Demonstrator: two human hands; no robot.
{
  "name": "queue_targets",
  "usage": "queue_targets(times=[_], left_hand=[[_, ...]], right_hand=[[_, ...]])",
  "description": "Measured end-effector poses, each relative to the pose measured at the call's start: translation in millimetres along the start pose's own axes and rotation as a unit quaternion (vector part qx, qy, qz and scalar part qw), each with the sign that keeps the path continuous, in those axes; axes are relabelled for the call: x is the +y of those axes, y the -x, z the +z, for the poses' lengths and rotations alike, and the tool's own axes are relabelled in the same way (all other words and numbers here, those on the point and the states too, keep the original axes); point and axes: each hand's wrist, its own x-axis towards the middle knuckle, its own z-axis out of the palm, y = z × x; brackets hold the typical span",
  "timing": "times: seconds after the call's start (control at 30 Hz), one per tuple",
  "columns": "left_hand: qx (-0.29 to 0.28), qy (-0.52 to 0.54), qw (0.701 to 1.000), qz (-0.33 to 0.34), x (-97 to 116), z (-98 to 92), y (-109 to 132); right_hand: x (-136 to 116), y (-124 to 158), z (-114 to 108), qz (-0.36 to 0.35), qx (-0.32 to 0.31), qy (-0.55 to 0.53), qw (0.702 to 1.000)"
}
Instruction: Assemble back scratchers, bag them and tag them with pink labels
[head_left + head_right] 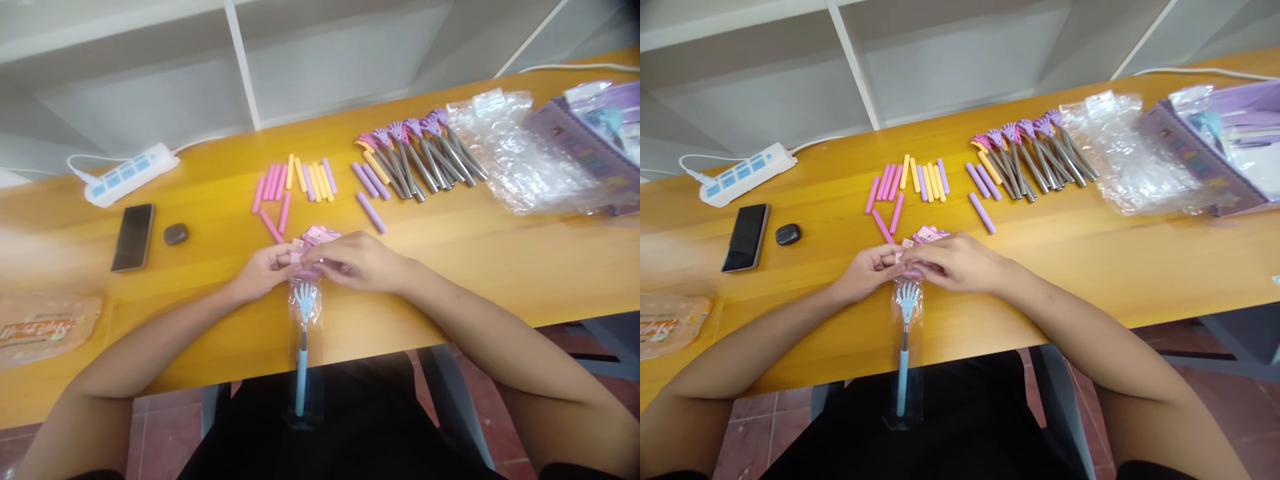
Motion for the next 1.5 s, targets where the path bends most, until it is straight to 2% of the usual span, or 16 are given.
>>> queue_targets(times=[0.3, 0.43, 0.73, 0.87, 0.93, 1.03, 1.1, 1.23, 1.3, 1.33, 1.43, 1.47, 1.5], left_hand=[[0.002, 0.010, 1.000, -0.012, 3, 1.2, -1], [0.002, -0.006, 1.000, -0.013, 3, 0.0, -1], [0.005, -0.030, 0.999, -0.022, 2, -0.6, 0], [0.008, -0.028, 1.000, -0.006, 4, 1.9, 0], [0.013, -0.020, 1.000, 0.003, 5, 3.2, 0], [0.026, -0.007, 1.000, 0.002, 6, 5.0, 1], [0.036, -0.003, 0.999, -0.007, 7, 6.2, 1], [0.056, 0.003, 0.998, -0.013, 5, 6.9, 1], [0.074, -0.001, 0.997, 0.003, 3, 6.0, 2], [0.086, -0.002, 0.996, 0.014, 2, 5.1, 2], [0.138, 0.003, 0.989, 0.051, 1, 1.5, 3], [0.158, 0.004, 0.986, 0.062, 0, 0.2, 3], [0.175, 0.007, 0.982, 0.071, 0, -0.9, 3]], right_hand=[[-7, -2, 6, -0.045, -0.008, 0.134, 0.990], [-8, -3, 6, -0.039, -0.010, 0.156, 0.987], [-10, -4, -3, -0.045, -0.029, 0.155, 0.986], [-6, -3, -10, -0.044, -0.044, 0.107, 0.992], [-2, -2, -13, -0.045, -0.029, 0.084, 0.995], [4, 0, -14, -0.014, 0.015, 0.070, 0.997], [6, 1, -11, 0.021, 0.019, 0.061, 0.998], [3, -1, -4, 0.106, -0.049, 0.013, 0.993], [-2, -5, -5, 0.192, -0.114, -0.088, 0.971], [-5, -7, -7, 0.247, -0.155, -0.164, 0.942], [-23, -16, -12, 0.372, -0.265, -0.371, 0.808], [-31, -18, -12, 0.388, -0.287, -0.411, 0.773], [-41, -19, -9, 0.396, -0.298, -0.437, 0.750]])
